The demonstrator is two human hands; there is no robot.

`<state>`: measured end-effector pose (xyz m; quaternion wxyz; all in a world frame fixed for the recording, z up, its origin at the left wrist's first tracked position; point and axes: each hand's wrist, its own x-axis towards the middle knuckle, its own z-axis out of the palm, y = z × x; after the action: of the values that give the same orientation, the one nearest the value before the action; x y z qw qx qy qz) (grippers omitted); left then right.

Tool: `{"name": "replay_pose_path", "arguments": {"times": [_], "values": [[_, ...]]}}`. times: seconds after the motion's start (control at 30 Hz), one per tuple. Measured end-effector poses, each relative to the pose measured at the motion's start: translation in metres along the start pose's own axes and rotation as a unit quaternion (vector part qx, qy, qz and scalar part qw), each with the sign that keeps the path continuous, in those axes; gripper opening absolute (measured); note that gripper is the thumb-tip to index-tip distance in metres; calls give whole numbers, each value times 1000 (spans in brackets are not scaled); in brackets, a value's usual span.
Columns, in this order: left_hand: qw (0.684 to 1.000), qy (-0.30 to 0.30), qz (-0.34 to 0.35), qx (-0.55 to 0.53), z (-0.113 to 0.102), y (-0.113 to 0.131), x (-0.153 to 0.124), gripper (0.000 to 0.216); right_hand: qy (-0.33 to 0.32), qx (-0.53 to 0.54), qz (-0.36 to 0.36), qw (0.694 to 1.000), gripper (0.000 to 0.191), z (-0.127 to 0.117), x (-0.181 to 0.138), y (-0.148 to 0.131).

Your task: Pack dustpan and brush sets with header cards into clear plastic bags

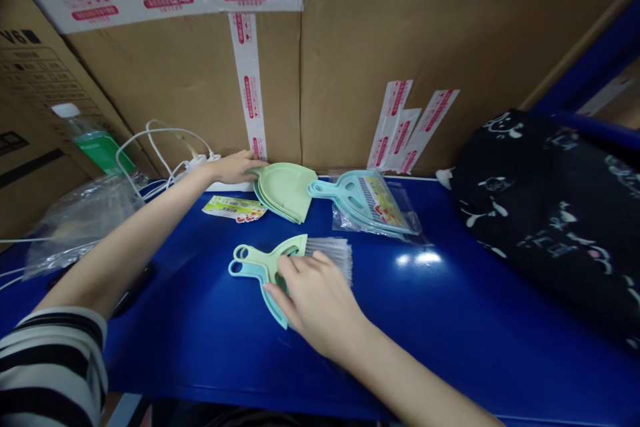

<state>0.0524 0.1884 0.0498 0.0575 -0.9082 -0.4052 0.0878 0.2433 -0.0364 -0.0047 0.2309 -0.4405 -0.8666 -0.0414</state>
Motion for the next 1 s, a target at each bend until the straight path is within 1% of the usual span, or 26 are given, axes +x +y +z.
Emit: {"name": "replay_pose_path", "arguments": {"times": [0.1, 0.2, 0.3, 0.4, 0.47, 0.53, 0.6, 0.63, 0.73, 0.8, 0.87, 0.93, 1.0], "values": [[1000, -9, 4, -8, -3, -1, 3, 48, 18, -23, 12, 1000, 15, -5, 3, 10], [1000, -16, -1, -10, -6, -2, 5, 46, 28, -94, 39, 994, 17, -11, 5, 27], [1000, -6, -17, 1, -9, 6, 2, 48, 24, -205, 124, 971, 17, -20, 7, 49], [999, 29, -34, 22, -15, 29, -5, 51, -13, -281, 249, 927, 21, -33, 6, 72], [997, 62, -28, 32, -20, 53, -8, 49, -47, -289, 321, 901, 25, -38, 4, 84], [995, 89, 4, 33, -25, 82, -7, 49, -73, -277, 362, 887, 27, -38, 1, 93], [989, 128, 68, 33, -26, 109, 0, 42, -73, -267, 370, 887, 29, -34, -2, 100], [987, 132, 85, 36, -25, 121, 6, 40, -64, -264, 364, 891, 29, -30, -4, 103], [988, 121, 94, 35, -17, 144, 29, 40, -46, -265, 337, 902, 29, -21, -8, 112], [988, 108, 102, 34, -10, 149, 42, 39, -32, -270, 315, 909, 29, -18, -11, 118], [988, 103, 112, 34, -6, 149, 49, 40, -12, -274, 293, 916, 29, -19, -14, 123], [987, 104, 115, 36, -5, 146, 48, 43, 5, -277, 274, 921, 30, -21, -16, 128], [987, 109, 112, 39, -8, 140, 41, 45, 22, -280, 258, 924, 28, -24, -17, 130]]}}
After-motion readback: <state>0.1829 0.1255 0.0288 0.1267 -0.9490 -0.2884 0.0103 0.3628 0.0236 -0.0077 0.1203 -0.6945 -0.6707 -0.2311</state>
